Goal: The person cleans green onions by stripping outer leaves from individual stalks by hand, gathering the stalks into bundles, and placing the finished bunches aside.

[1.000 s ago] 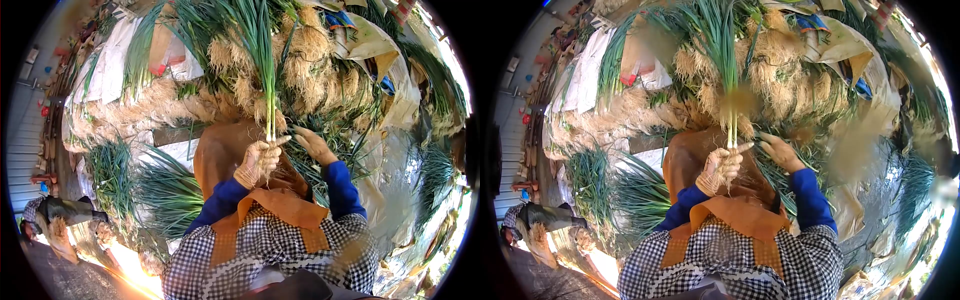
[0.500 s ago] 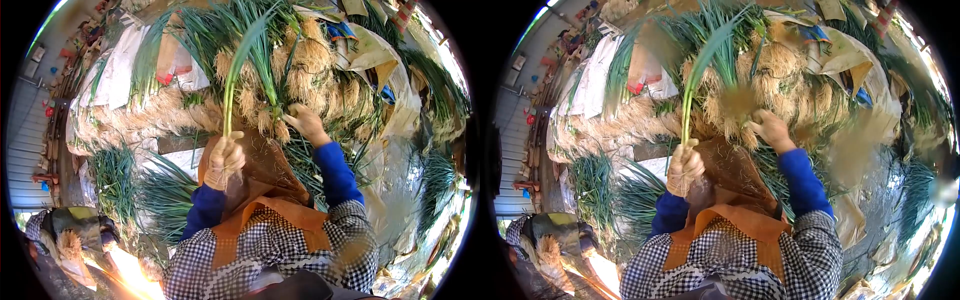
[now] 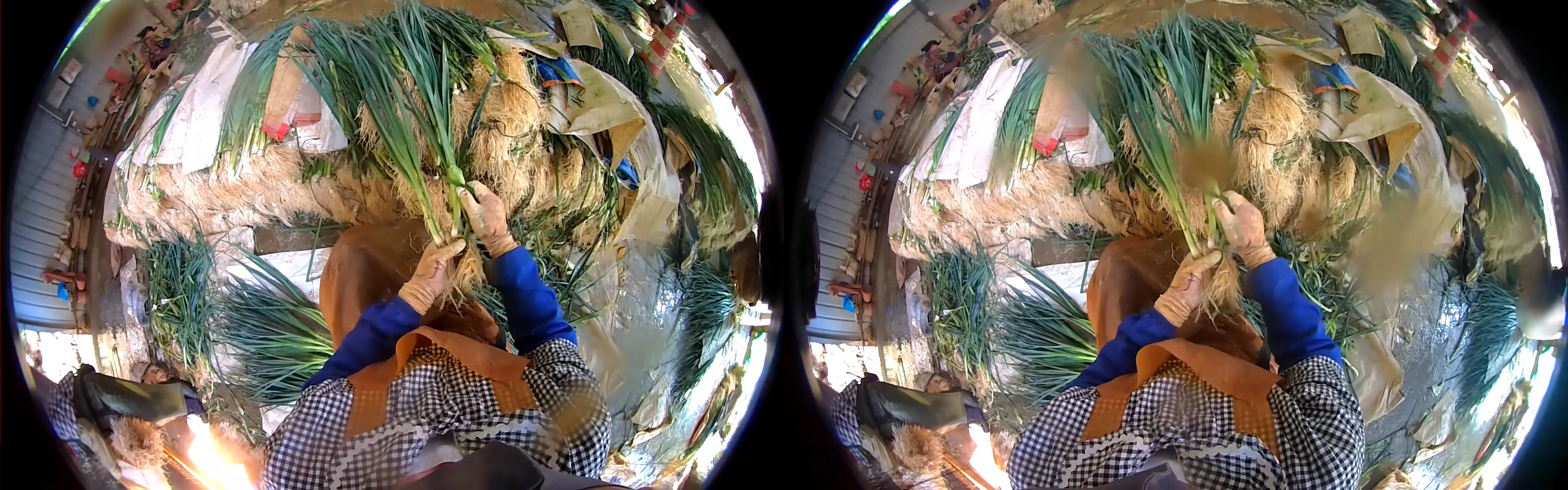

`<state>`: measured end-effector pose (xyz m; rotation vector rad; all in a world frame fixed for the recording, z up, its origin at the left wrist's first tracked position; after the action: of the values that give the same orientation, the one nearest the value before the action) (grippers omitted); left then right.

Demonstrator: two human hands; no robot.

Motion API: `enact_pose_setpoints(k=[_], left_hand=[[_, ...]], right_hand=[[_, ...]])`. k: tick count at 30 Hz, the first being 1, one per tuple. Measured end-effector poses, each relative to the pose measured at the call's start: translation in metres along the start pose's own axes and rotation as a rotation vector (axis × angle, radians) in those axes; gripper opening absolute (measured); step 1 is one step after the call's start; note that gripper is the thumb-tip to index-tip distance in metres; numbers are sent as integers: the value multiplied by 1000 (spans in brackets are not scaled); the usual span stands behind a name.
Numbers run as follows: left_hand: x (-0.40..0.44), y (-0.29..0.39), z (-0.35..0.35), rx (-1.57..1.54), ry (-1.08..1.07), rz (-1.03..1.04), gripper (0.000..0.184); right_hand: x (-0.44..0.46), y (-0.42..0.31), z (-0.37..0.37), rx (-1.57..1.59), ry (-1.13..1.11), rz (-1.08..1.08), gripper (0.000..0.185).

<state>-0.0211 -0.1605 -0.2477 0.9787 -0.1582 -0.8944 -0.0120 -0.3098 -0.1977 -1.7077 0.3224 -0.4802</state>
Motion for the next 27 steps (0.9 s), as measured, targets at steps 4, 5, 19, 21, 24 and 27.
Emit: enact_pose_setpoints(k=[4, 5, 19, 21, 24, 27], left_hand=[[-4, 5, 5, 157, 163, 19, 22], [-1, -6, -7, 163, 166, 17, 22], [-12, 3, -52, -71, 150, 27, 22], [-11, 8, -44, -96, 164, 15, 20], [-17, 6, -42, -178, 161, -16, 18], [-30, 32, -6, -320, 97, 12, 16]], right_hand=[[-11, -28, 21, -566, -19, -83, 35], [-13, -17, 27, -613, 10, -186, 33], [-152, 37, -193, -1200, 77, 618, 33], [-147, 45, -191, -1171, -80, 657, 38], [-80, -14, -84, -432, -40, 244, 37], [-24, -8, -8, 264, -400, 267, 53]])
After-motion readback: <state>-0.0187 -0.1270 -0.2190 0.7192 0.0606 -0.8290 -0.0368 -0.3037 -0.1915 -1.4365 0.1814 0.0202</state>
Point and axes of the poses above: each hand's wrist, its own x-axis towards the middle knuckle, its own z-axis out of the palm, y = z × x, the point moved 2 cm from there along x, towards the middle knuckle, and after that the axes turned 14 degrees about x, right-handed, at the moved point
